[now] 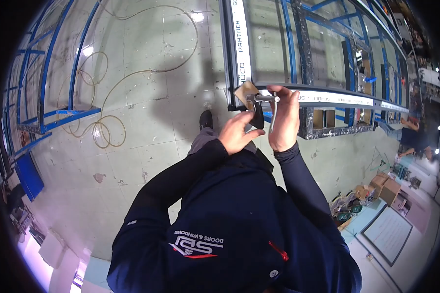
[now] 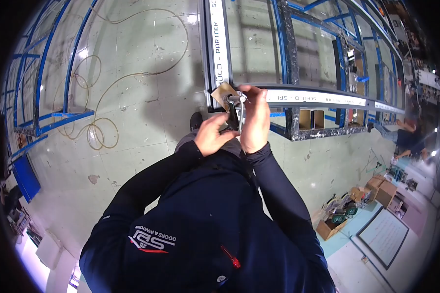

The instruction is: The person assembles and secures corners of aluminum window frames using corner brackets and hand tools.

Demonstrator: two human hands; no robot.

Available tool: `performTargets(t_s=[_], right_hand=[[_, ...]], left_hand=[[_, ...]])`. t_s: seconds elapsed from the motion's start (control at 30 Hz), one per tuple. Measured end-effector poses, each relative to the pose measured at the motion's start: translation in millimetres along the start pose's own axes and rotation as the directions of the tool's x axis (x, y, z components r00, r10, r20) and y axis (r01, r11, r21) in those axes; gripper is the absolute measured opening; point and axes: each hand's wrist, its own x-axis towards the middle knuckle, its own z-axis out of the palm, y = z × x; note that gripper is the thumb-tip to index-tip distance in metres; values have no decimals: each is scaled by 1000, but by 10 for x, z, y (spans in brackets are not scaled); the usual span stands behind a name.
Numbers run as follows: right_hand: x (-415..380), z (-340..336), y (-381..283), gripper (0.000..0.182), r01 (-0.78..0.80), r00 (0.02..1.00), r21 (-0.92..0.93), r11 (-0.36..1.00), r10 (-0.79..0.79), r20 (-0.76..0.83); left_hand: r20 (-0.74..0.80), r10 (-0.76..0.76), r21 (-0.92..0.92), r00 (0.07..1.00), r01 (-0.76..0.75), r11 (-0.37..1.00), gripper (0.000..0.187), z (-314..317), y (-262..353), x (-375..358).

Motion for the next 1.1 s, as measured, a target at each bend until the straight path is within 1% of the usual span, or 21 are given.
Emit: performTargets(t_s=[0.03, 0.07, 0.1, 0.17, 0.2, 0.3, 0.33, 0.37, 0.4, 0.53, 0.6, 0.63, 0.7, 0.73, 0.83, 0.93, 0.97, 1.0, 1.03, 1.07, 1.1], right_hand=[[-8, -148, 49, 51, -29, 999, 24, 999, 30, -26], [-26, -324, 122, 47, -73, 995, -4, 997, 73, -72], [-71, -483, 197, 36, -76, 992, -46, 996, 71, -99], [-144, -770, 474, 28, -169, 981, -107, 980, 157, -115], [-194, -782, 553, 26, -208, 977, -148, 967, 197, -85], [-355, -720, 695, 25, -294, 955, -239, 925, 294, -36], [-395, -714, 743, 26, -273, 959, -253, 928, 282, 1], [-423, -705, 791, 26, -250, 962, -267, 931, 270, 41], [-443, -652, 772, 27, -262, 961, -231, 937, 275, 28], [-429, -662, 687, 26, -171, 972, -313, 934, 212, 101], [-443, -630, 563, 29, -111, 967, -377, 920, 188, 174], [-422, -593, 476, 30, -62, 967, -521, 851, 181, 179], [-370, -522, 345, 35, 41, 967, -764, 644, 166, 191], [-350, -501, 361, 38, 9, 974, -778, 628, 170, 149], [-304, -506, 316, 37, 12, 955, -811, 585, 233, 182], [-302, -609, 355, 38, 132, 972, -586, 800, 10, 234], [-286, -639, 351, 47, 48, 977, -256, 966, 8, 215], [-241, -570, 209, 53, 82, 970, -205, 975, -30, 242], [-195, -469, -10, 59, 109, 961, -152, 982, -65, 267], [-158, -407, -155, 61, 199, 927, -316, 928, -74, 367], [-111, -345, -291, 63, 306, 883, -455, 836, -70, 464]], left_hand=[[-131, 55, 48, 990, -50, 998, 50, -30, -47, -62], [-211, -64, -37, 975, 57, 998, 47, -36, -230, -124], [-282, -185, -126, 942, 155, 980, 44, -31, -481, -181], [-298, -479, -264, 826, 411, 873, 36, -74, -884, -238], [-85, -619, -442, 781, 527, 726, 38, -123, -943, -216], [118, -692, -695, 713, 557, 455, 52, -90, -1026, -117], [140, -690, -702, 710, 562, 437, 61, -73, -1018, -104], [148, -704, -724, 695, 561, 402, 61, -61, -1010, -95], [154, -718, -745, 679, 557, 367, 61, -57, -1000, -88], [164, -741, -802, 652, 525, 285, 62, -35, -984, -77], [143, -746, -800, 650, 520, 300, 61, 33, -977, -79], [131, -748, -800, 651, 515, 308, 61, 52, -980, -75], [102, -748, -774, 656, 525, 355, 59, 62, -986, -60], [89, -747, -760, 659, 530, 377, 59, 71, -982, -58], [77, -740, -740, 668, 536, 407, 54, 59, -922, -65], [-102, -751, -560, 653, 586, 585, 51, 45, -802, -118], [-103, -627, -504, 773, 503, 702, 52, 83, -730, -181], [-93, -488, -446, 868, 402, 799, 54, 126, -543, -262], [-73, -342, -388, 937, 289, 875, 57, 152, -349, -294], [-92, -175, -182, 980, 156, 971, 59, 105, -67, -204], [-72, 3, 34, 997, 0, 999, 61, 88, 144, -106]])
